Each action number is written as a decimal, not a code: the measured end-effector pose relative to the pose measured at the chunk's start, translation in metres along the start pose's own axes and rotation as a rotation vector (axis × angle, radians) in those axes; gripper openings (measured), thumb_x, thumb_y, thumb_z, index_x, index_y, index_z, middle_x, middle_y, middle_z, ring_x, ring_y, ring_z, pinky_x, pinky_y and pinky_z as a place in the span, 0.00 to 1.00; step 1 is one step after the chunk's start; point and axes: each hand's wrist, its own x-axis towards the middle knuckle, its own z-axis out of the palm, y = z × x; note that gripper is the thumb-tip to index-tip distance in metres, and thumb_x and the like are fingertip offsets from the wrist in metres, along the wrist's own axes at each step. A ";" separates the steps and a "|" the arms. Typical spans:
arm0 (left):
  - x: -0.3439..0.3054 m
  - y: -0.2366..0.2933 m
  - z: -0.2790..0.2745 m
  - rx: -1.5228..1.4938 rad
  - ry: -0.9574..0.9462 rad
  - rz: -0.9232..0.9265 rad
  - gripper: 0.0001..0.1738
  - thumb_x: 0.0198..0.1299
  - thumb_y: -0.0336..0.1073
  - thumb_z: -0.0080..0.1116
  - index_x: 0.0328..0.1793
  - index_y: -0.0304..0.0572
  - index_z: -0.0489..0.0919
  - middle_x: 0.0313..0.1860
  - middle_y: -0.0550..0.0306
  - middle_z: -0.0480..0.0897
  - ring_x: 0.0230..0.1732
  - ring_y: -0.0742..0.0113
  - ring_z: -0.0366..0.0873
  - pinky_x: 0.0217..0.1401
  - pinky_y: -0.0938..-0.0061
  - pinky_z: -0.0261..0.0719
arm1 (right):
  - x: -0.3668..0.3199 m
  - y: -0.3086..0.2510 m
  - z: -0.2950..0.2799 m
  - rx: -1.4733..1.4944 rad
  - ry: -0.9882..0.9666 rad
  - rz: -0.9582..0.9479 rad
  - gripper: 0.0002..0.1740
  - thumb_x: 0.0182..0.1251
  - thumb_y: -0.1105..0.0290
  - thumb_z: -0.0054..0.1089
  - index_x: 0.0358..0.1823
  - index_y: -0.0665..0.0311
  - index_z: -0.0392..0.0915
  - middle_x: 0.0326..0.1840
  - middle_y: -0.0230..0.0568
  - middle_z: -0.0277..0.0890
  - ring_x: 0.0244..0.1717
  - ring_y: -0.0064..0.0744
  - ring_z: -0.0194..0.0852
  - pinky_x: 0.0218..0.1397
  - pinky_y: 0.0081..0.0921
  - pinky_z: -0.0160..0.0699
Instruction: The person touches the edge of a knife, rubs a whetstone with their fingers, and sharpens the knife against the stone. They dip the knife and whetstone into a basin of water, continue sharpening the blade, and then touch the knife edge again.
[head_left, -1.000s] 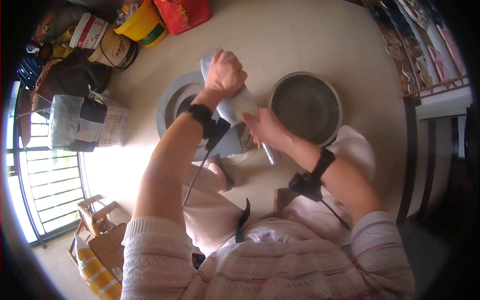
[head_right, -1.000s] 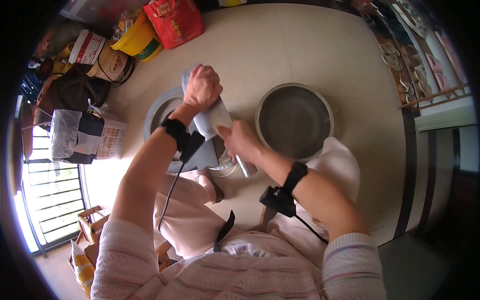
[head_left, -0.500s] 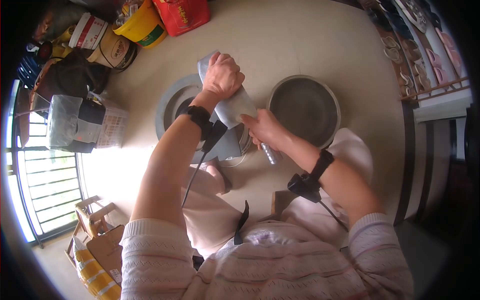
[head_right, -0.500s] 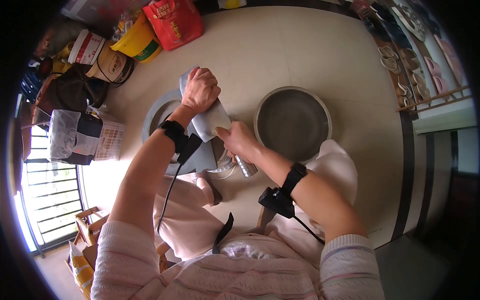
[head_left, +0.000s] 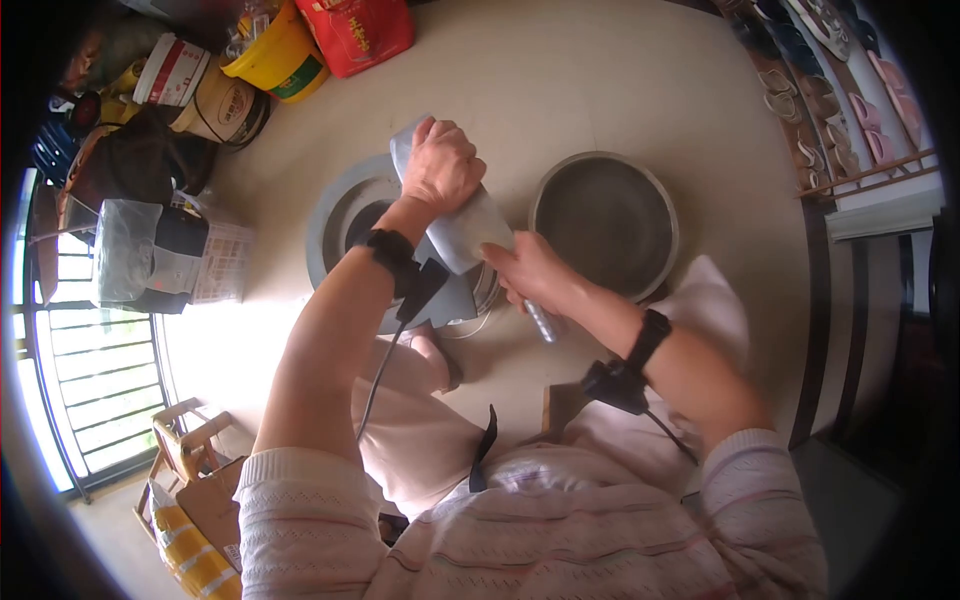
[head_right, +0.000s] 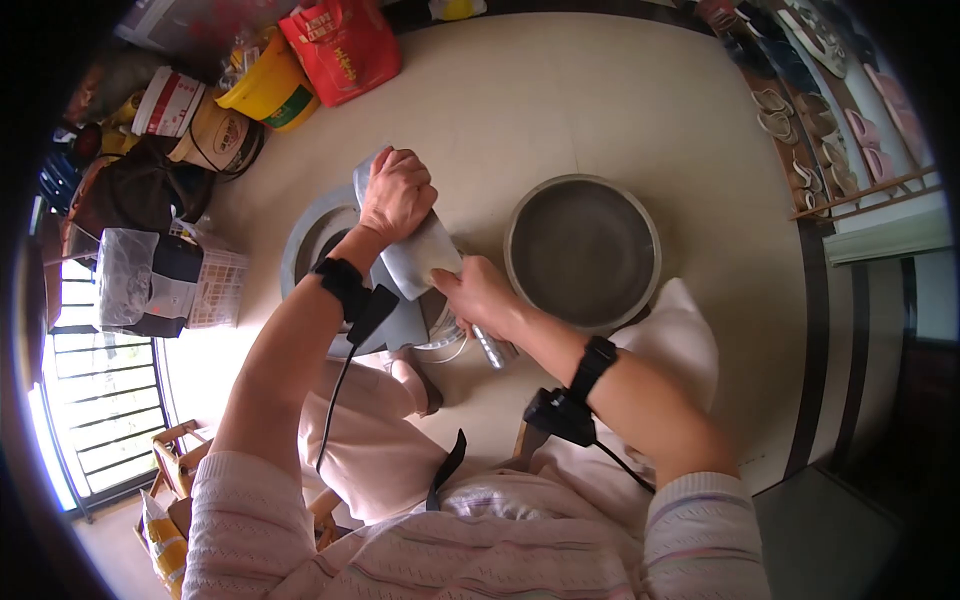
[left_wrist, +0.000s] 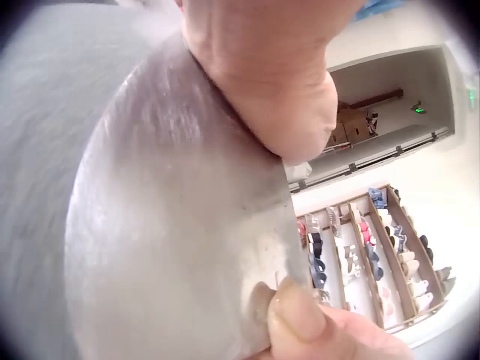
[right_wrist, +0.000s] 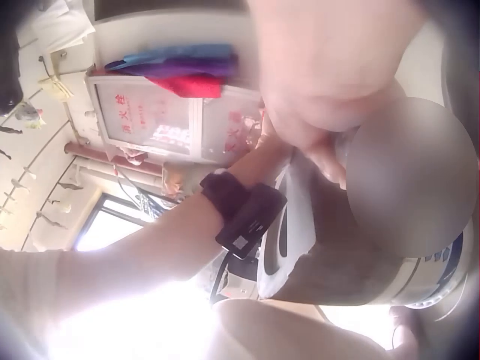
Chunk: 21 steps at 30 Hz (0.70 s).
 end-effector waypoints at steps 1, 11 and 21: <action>0.002 -0.005 0.000 -0.003 0.001 -0.005 0.14 0.49 0.40 0.49 0.25 0.41 0.82 0.34 0.54 0.79 0.52 0.58 0.70 0.69 0.56 0.55 | 0.003 -0.007 0.002 0.032 0.012 0.061 0.22 0.66 0.64 0.52 0.18 0.73 0.67 0.09 0.37 0.63 0.07 0.29 0.63 0.07 0.29 0.62; -0.031 0.036 0.000 -0.104 0.083 0.033 0.12 0.45 0.39 0.51 0.24 0.39 0.80 0.33 0.53 0.78 0.52 0.57 0.70 0.68 0.53 0.56 | -0.045 0.023 0.006 0.015 0.018 0.081 0.23 0.68 0.61 0.50 0.20 0.74 0.69 0.09 0.36 0.63 0.07 0.27 0.65 0.08 0.27 0.62; -0.002 -0.002 0.000 0.038 -0.003 -0.010 0.10 0.47 0.38 0.50 0.25 0.41 0.79 0.35 0.57 0.77 0.54 0.59 0.69 0.67 0.57 0.57 | 0.003 0.006 0.009 0.024 0.015 0.046 0.17 0.70 0.62 0.48 0.27 0.67 0.67 0.11 0.33 0.63 0.07 0.22 0.61 0.10 0.25 0.61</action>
